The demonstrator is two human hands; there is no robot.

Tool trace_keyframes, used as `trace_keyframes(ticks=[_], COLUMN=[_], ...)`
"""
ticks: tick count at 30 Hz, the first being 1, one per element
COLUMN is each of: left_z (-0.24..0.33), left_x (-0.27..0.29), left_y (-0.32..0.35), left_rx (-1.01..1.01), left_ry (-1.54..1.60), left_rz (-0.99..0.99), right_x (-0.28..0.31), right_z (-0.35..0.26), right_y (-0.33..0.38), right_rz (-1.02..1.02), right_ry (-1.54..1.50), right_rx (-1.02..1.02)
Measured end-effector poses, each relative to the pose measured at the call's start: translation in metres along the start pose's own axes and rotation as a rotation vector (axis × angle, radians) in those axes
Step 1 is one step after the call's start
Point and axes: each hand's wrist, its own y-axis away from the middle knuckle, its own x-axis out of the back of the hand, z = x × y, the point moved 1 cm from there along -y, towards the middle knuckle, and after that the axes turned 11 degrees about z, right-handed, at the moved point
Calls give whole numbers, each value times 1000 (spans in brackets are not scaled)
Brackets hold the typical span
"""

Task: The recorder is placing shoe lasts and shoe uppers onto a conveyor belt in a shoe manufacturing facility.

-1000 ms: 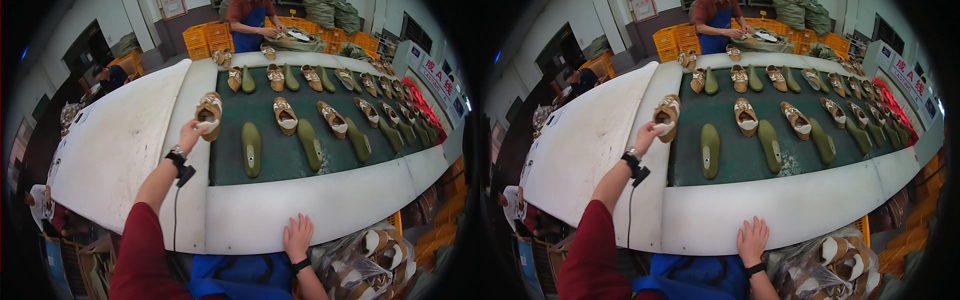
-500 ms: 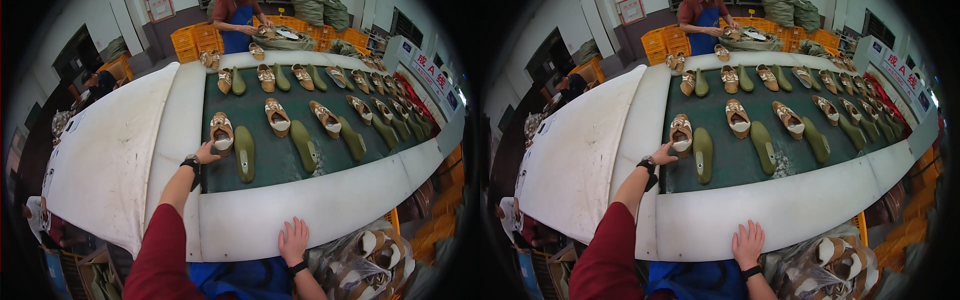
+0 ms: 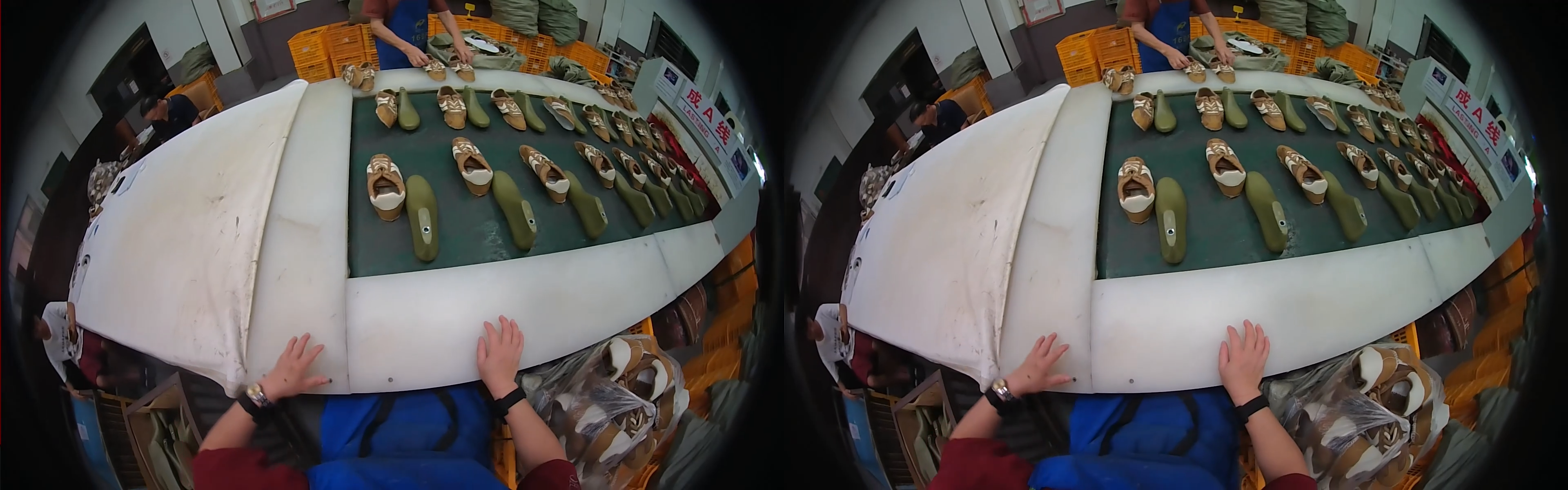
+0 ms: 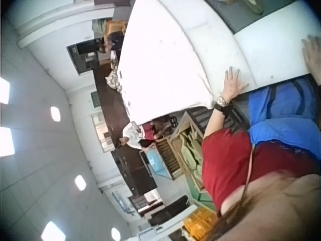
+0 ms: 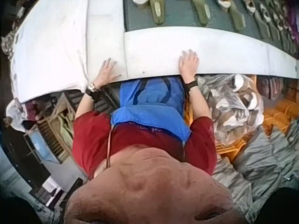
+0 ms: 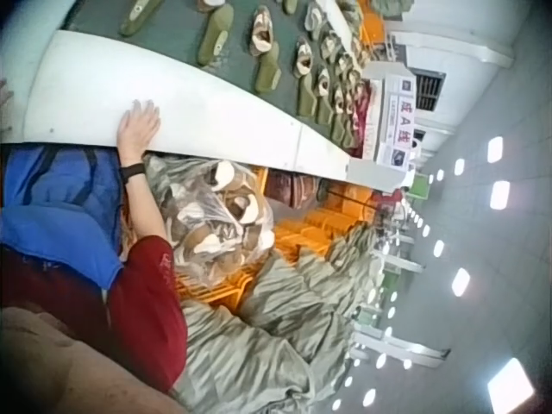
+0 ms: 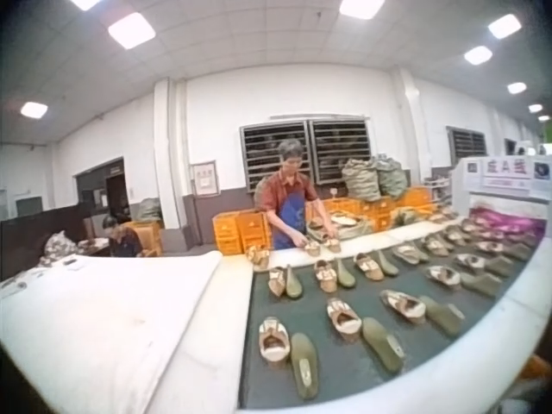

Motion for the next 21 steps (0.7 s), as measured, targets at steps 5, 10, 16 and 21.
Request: trace_keyframes(ticks=[5, 10, 16, 21], left_z=[45, 41, 42, 38], left_x=[-33, -40, -36, -36], left_y=[16, 17, 17, 17], left_rx=[278, 318, 309, 298], left_ry=[-257, -186, -165, -162], left_rz=[444, 529, 588, 620], right_x=[-1, -2, -1, -2], right_z=[-4, -6, -11, -12], right_y=[2, 3, 2, 2], right_rz=[1, -8, -7, -8], right_ry=[9, 2, -23, -35], right_rx=[10, -1, -11, -12])
